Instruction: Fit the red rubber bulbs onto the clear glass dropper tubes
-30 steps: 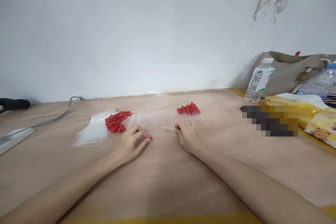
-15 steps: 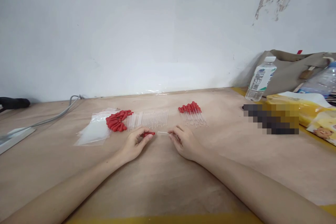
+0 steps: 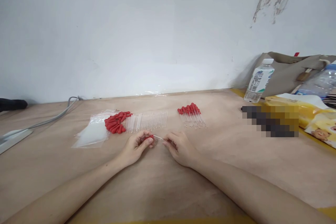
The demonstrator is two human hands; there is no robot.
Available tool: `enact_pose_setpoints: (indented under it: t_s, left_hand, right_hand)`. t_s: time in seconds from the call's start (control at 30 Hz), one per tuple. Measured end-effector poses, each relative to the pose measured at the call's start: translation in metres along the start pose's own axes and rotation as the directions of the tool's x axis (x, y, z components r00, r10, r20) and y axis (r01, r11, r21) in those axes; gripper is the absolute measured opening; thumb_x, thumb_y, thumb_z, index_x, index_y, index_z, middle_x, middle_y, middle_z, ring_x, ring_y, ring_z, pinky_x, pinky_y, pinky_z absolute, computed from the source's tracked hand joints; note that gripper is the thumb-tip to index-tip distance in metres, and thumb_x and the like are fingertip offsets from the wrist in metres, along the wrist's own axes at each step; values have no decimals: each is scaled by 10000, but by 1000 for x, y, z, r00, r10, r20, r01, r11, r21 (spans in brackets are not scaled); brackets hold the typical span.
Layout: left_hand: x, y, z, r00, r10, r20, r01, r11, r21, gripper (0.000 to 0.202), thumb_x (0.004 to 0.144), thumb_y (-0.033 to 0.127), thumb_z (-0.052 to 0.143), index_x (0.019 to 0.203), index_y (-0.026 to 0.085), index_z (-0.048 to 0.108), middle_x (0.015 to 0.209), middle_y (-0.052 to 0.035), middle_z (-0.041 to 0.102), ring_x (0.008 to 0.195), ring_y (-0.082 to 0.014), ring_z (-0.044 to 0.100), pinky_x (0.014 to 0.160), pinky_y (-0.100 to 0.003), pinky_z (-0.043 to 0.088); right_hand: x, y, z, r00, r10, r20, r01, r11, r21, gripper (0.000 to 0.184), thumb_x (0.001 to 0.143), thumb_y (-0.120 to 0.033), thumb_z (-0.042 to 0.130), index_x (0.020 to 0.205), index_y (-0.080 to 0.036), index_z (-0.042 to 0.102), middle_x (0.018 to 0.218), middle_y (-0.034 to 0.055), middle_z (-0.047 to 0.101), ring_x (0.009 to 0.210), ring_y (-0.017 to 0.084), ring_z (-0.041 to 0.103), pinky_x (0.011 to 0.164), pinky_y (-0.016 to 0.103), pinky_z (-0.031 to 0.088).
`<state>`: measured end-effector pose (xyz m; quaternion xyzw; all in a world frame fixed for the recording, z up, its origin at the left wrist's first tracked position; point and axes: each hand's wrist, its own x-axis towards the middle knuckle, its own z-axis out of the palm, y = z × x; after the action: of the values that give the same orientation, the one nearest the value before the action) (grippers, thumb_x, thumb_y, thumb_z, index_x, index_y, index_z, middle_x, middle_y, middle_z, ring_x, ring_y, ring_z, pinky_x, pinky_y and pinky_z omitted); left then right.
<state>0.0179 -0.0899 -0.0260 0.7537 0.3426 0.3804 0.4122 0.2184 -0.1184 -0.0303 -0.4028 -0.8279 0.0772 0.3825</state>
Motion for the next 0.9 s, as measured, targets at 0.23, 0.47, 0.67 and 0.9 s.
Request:
enact_pose_setpoints:
  t_s: [0.23, 0.47, 0.67, 0.9]
  left_hand:
    - [-2, -1, 0, 998, -69, 4, 69, 998, 7, 241, 800, 356, 527, 859, 134, 601, 665, -21, 586, 584, -105, 545, 563, -237, 482]
    - [-4, -1, 0, 991, -130, 39, 130, 991, 17, 243, 781, 355, 547, 844, 134, 627, 622, -15, 588, 541, -97, 538, 532, -223, 470]
    - [-2, -1, 1, 987, -163, -3, 163, 986, 34, 235, 755, 350, 573, 823, 134, 636, 643, -19, 605, 551, -104, 553, 552, -229, 478]
    - [-3, -2, -4, 995, -100, 1, 98, 979, 177, 266, 752, 373, 587, 934, 187, 639, 843, -39, 665, 728, -156, 604, 679, -274, 483]
  right_hand:
    - [4, 9, -4, 995, -30, 95, 25, 998, 54, 205, 880, -243, 398, 857, -205, 598, 734, 0, 604, 670, 118, 525, 644, 245, 380]
    - [10, 10, -14, 983, -92, 162, 123, 973, -196, 202, 868, -219, 420, 837, -213, 619, 738, -1, 624, 616, 114, 492, 676, 278, 301]
    - [6, 13, -2, 982, -166, 94, 187, 932, -312, 243, 871, -168, 373, 908, -199, 611, 767, 31, 611, 630, 128, 476, 654, 289, 288]
    - [6, 16, -6, 995, -91, 42, 96, 985, -141, 142, 863, -215, 409, 888, -160, 538, 836, 48, 584, 757, 144, 512, 690, 265, 374]
